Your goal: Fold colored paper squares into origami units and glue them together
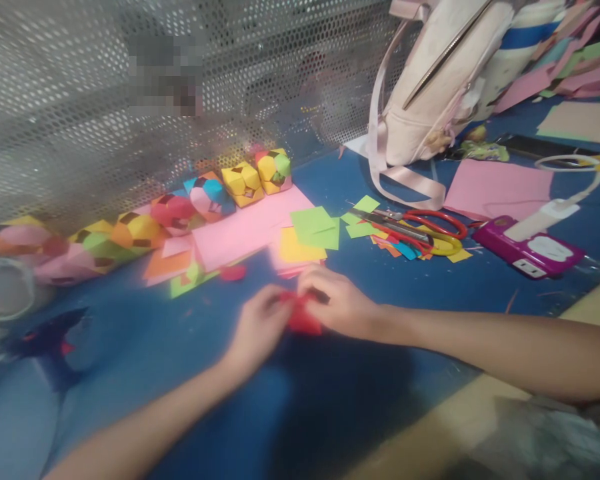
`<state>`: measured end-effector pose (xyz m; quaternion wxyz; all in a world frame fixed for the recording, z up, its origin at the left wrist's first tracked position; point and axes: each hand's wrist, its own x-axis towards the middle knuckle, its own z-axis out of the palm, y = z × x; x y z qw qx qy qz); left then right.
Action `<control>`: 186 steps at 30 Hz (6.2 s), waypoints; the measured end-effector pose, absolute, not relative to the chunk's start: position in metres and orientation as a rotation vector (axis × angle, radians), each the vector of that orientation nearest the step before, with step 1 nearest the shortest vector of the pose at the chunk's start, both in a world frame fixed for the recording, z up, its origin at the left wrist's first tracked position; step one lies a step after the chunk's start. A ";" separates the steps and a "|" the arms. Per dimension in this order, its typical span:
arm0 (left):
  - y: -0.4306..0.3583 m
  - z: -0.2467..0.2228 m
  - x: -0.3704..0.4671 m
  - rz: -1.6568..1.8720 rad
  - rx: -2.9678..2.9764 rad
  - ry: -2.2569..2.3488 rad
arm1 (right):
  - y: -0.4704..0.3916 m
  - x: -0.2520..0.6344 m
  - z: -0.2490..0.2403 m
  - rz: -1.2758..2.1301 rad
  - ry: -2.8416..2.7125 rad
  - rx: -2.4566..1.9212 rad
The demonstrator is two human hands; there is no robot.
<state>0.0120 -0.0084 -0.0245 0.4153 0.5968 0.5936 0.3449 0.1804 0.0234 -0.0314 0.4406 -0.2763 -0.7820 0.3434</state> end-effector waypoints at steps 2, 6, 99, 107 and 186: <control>-0.009 -0.026 0.011 0.890 1.488 1.500 | 0.023 0.182 -0.029 0.898 -1.971 -0.672; -0.009 -0.029 0.010 0.914 1.451 1.480 | 0.022 0.182 -0.024 1.076 -1.899 -0.824; -0.015 -0.029 0.014 0.944 1.478 1.436 | 0.019 0.181 -0.019 0.952 -1.952 -0.925; -0.013 -0.024 0.013 0.911 1.437 1.418 | 0.020 0.182 -0.018 0.955 -1.895 -0.903; -0.013 -0.021 0.011 0.871 1.556 1.395 | 0.021 0.186 -0.015 1.140 -2.000 -0.992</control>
